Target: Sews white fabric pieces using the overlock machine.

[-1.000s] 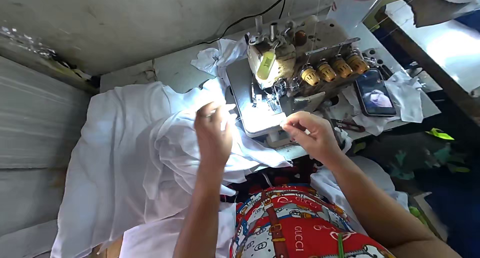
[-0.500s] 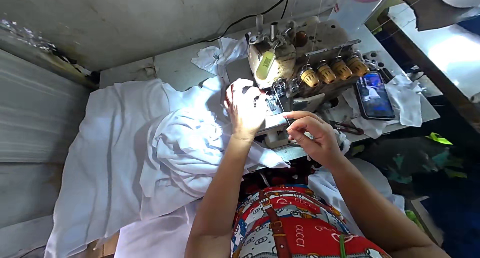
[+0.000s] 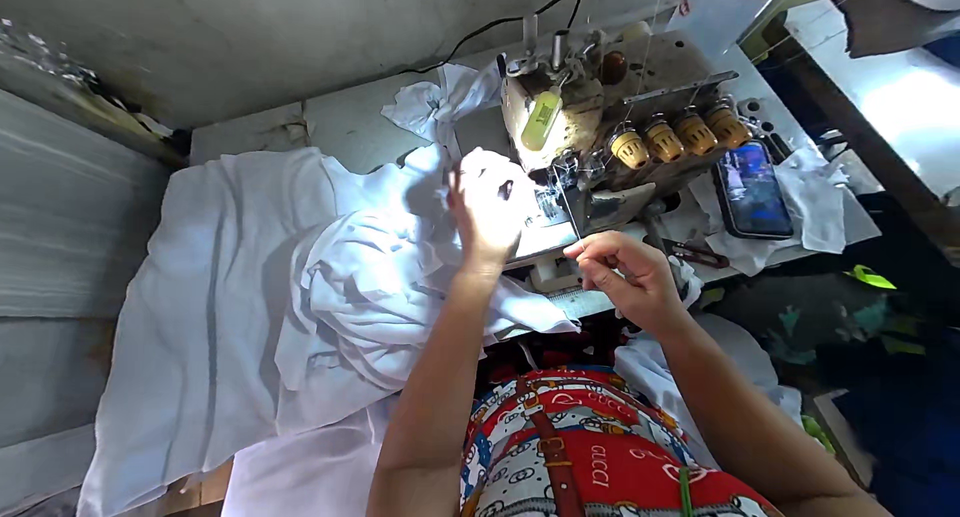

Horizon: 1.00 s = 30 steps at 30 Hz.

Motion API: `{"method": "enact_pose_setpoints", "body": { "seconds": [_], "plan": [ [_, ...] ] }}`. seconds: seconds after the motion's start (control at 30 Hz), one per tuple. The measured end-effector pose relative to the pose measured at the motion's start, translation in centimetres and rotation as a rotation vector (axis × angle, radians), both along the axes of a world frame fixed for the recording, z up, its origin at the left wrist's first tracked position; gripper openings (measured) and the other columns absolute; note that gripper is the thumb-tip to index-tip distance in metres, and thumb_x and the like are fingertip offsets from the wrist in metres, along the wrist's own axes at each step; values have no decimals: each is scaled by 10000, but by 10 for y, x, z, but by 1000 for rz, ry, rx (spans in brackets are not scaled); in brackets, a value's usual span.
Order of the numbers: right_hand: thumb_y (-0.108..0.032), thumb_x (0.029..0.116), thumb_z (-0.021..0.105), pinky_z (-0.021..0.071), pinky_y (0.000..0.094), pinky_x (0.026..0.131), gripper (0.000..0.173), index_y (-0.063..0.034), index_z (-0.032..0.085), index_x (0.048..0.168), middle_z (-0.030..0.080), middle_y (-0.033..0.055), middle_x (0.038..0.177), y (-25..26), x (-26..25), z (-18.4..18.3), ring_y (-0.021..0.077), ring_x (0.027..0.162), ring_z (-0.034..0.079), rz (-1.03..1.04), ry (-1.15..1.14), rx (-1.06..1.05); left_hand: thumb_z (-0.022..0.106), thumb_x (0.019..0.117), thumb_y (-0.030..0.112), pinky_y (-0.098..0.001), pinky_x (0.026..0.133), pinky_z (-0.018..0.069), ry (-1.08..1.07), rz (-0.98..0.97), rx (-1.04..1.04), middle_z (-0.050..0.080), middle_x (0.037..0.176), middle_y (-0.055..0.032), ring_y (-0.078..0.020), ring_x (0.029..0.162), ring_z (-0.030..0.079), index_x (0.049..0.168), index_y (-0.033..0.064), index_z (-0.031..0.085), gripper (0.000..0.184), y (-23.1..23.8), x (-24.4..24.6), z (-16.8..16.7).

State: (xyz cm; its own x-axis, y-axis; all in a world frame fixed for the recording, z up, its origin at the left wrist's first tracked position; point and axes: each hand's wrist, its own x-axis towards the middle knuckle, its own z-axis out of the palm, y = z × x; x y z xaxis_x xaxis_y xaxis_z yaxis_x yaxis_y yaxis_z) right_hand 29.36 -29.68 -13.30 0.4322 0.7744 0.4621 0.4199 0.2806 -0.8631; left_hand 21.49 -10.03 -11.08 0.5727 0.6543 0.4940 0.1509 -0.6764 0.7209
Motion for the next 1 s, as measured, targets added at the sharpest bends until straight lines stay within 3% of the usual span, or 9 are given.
{"method": "enact_pose_setpoints", "body": {
  "seconds": [0.1,0.23,0.3,0.37,0.47,0.6,0.67,0.8,1.0],
  "plan": [
    [-198,1038,574,573,163,680,103,-140,656,1020,669,-36,1135,-1,1,-1,-21,780,640,0,44,-5,693,919,145,-503,1103,388,-165,-9,39,703,1133,-157,-318,1265,562,972,35,747,133,15,-18,11],
    [-200,1039,577,573,155,691,101,-145,659,1020,673,-45,1116,2,2,3,-28,784,642,10,43,11,633,995,188,-467,1157,352,-58,-93,123,676,1227,-164,-283,1324,524,1012,12,730,202,43,-80,49],
    [-215,1045,578,571,148,698,105,-158,666,1037,684,-60,1132,0,3,5,-35,797,646,11,48,15,594,1027,208,-368,1151,388,15,-76,26,653,1277,-60,-147,1340,511,1058,27,701,213,53,-124,64],
    [-202,1041,577,569,145,684,95,-158,660,1031,681,-62,1133,0,4,5,-36,781,641,8,57,17,546,1039,222,-281,1036,478,74,-4,-65,635,1228,-13,-46,1198,574,1122,28,650,235,54,-150,72],
    [-185,1025,580,567,152,650,82,-172,660,1019,682,-71,1103,6,6,4,-32,738,634,-4,72,15,602,1010,173,-415,1002,483,210,-11,38,667,1227,-181,-227,1179,614,1147,-48,664,268,42,-141,66],
    [-155,1013,581,563,150,644,82,-172,660,1028,697,-79,1063,7,8,13,-27,723,635,-28,65,-5,730,897,163,-544,1022,442,186,-74,191,682,1211,-159,-364,1218,574,1006,73,782,151,8,-72,42],
    [-167,1019,577,566,155,649,83,-175,657,1041,701,-88,1034,2,6,15,-27,721,637,-45,59,-18,742,888,280,-580,1053,394,275,-84,245,672,1298,-127,-376,1284,544,1038,138,804,215,-3,-40,35],
    [-168,1024,571,565,155,678,92,-146,656,1048,710,-85,986,-7,0,10,-37,733,639,-54,79,-47,684,944,280,-696,1093,292,426,-131,261,582,1426,-181,-443,1415,419,1025,65,768,244,-3,-6,25],
    [-160,1028,573,550,140,675,94,-122,659,1036,713,-77,957,-11,2,6,-45,735,632,-25,109,-49,657,953,155,-556,1016,434,191,-80,240,697,1198,-139,-345,1206,599,974,104,786,140,6,-18,26]
  ]
}}
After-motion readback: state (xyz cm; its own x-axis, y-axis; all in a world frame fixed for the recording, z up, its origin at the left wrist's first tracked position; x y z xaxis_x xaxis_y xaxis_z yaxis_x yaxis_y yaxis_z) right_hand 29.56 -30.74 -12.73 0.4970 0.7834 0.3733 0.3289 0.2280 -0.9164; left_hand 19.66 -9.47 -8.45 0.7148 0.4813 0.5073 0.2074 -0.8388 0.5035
